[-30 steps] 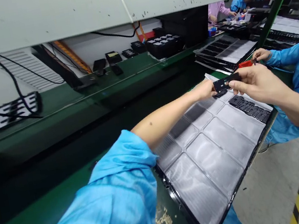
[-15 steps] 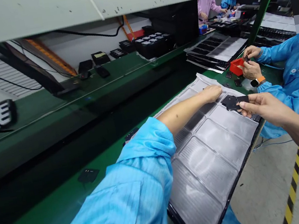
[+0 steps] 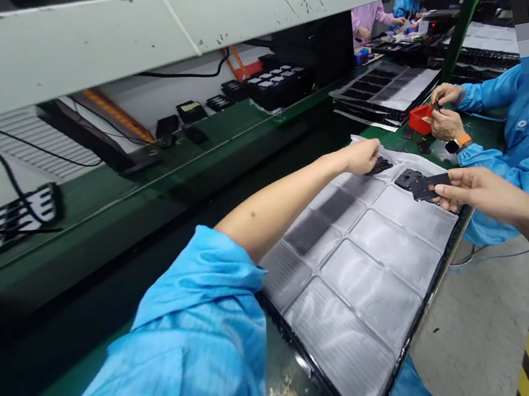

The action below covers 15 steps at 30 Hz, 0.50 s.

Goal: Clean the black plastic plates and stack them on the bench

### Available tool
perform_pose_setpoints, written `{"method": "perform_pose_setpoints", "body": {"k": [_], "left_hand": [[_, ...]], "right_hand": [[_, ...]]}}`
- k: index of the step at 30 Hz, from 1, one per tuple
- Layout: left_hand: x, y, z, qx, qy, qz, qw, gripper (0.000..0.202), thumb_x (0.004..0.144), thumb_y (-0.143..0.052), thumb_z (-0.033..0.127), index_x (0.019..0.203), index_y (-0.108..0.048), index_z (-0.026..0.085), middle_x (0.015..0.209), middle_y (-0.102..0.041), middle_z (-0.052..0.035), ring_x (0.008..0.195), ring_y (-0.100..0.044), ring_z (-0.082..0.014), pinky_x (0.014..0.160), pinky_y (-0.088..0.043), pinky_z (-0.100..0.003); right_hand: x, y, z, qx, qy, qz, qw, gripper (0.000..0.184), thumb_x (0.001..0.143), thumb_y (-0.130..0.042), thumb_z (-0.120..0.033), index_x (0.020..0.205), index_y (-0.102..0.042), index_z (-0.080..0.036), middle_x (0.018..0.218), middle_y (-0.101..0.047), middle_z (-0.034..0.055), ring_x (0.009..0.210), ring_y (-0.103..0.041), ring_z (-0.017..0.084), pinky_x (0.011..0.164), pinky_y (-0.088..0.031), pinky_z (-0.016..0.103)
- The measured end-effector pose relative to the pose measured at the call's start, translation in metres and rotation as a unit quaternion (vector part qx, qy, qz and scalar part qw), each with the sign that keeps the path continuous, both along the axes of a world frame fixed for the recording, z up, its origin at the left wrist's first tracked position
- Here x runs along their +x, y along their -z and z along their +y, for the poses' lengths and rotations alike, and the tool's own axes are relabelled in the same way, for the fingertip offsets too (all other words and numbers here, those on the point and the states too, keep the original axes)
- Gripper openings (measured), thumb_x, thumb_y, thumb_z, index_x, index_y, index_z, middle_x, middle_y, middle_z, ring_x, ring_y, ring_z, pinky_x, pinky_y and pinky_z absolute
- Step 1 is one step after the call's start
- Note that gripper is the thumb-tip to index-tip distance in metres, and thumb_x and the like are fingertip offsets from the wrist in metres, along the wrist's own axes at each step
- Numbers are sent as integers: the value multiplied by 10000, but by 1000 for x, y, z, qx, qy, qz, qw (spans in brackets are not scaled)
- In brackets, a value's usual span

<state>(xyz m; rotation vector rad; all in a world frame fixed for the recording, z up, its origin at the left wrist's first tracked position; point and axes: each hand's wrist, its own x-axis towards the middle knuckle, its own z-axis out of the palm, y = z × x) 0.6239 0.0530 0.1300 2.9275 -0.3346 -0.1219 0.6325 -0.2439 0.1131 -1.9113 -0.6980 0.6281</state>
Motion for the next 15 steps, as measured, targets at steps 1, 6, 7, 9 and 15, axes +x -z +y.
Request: {"method": "perform_pose_setpoints", "body": {"k": [1,6,7,9,15], "left_hand": [[-9,-5,3,-3,-1,5,1000,311,869,-541,105,1115,-730,133,1067,-781,-130,914,-695,-256,809,-520,-338],[-71,-14,23,-16,27,104,994,179,788,-646,75,891,-736,190,888,-788,-31,772,-669,-181,702,-494,-276],[-84,-13,28,-13,26,158,987,180,755,-681,69,859,-740,203,845,-786,-11,744,-666,-173,689,-490,-267],[-102,-12,38,9,2,236,972,161,695,-754,78,779,-741,215,762,-772,7,708,-663,-176,671,-481,-266],[-58,-2,29,25,-102,101,989,167,862,-745,288,1002,-774,201,1128,-798,-95,1119,-715,-288,880,-518,-306]], "right_hand": [[4,1,-1,-2,1,-3,1000,625,710,-881,-785,855,-744,-193,707,-734,47,603,-638,175,588,-540,322],[34,14,-10,-24,-2,-30,999,545,721,-903,-699,801,-672,-212,663,-716,31,571,-653,177,562,-554,315],[40,18,-10,-31,-3,-36,999,522,728,-903,-671,828,-669,-215,681,-729,34,569,-663,180,554,-557,315],[54,25,-4,-60,-6,-67,996,443,783,-878,-596,904,-674,-221,698,-749,39,557,-682,191,526,-553,310],[93,40,63,-102,-3,-198,975,160,973,-699,-262,1118,-719,-198,807,-802,52,707,-770,211,658,-594,295]]}}
